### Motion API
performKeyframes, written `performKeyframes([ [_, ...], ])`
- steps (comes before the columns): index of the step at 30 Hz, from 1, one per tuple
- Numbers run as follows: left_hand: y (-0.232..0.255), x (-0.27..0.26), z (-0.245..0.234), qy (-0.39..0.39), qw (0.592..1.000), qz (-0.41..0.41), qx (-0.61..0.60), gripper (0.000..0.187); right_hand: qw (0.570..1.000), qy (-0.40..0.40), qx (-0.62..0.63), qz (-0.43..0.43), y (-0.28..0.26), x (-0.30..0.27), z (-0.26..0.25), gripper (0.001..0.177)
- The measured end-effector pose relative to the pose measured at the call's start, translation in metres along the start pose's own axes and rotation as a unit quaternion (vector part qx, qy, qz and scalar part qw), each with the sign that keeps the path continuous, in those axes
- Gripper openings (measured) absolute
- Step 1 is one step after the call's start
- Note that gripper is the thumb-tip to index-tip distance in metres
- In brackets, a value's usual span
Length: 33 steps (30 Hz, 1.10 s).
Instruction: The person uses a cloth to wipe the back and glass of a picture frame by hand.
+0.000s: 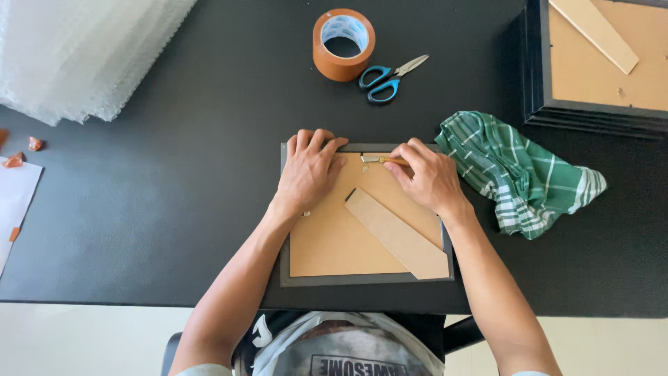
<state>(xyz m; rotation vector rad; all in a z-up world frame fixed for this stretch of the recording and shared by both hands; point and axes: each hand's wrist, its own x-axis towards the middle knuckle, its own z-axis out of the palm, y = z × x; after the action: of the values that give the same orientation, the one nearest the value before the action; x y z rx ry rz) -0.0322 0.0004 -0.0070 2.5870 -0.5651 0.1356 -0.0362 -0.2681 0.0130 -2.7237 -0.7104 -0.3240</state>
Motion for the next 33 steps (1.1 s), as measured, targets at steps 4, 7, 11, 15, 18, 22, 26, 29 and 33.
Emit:
performKeyframes([
  [4,-0.001,-0.001,0.002,0.001,1.000,0.009,0.001,0.035,0.999,-0.022,0.037,0.015,-0.001,0.001,0.001,0.020],
  [7,-0.004,0.000,0.006,0.004,1.000,0.012,0.013,0.034,1.000,-0.013,0.004,0.015,0.000,0.003,0.003,0.021],
  [11,-0.004,0.000,0.006,0.005,1.000,0.015,0.008,0.034,0.999,-0.016,-0.032,0.020,0.000,0.001,0.009,0.023],
  [15,-0.002,0.000,0.003,0.010,1.000,0.021,0.002,0.032,0.999,-0.020,-0.045,0.013,0.001,0.001,0.010,0.024],
  [18,-0.003,0.001,0.004,0.015,1.000,0.027,0.003,0.033,0.997,-0.038,-0.060,0.018,0.002,0.002,0.009,0.027],
  [22,-0.005,0.000,0.005,0.019,0.999,0.030,0.003,0.032,0.997,-0.044,-0.062,0.006,0.003,0.006,0.006,0.026],
  [26,-0.005,0.002,0.004,0.015,0.999,0.034,-0.005,0.032,0.997,-0.066,-0.043,0.002,0.002,0.013,-0.002,0.029],
  [29,-0.007,0.002,0.006,0.012,0.999,0.034,-0.005,0.033,0.996,-0.078,-0.032,-0.007,0.002,0.017,-0.005,0.029],
  [33,-0.007,0.002,0.004,0.003,0.999,0.032,-0.004,0.032,0.996,-0.089,-0.017,-0.017,0.000,0.021,-0.010,0.029],
])
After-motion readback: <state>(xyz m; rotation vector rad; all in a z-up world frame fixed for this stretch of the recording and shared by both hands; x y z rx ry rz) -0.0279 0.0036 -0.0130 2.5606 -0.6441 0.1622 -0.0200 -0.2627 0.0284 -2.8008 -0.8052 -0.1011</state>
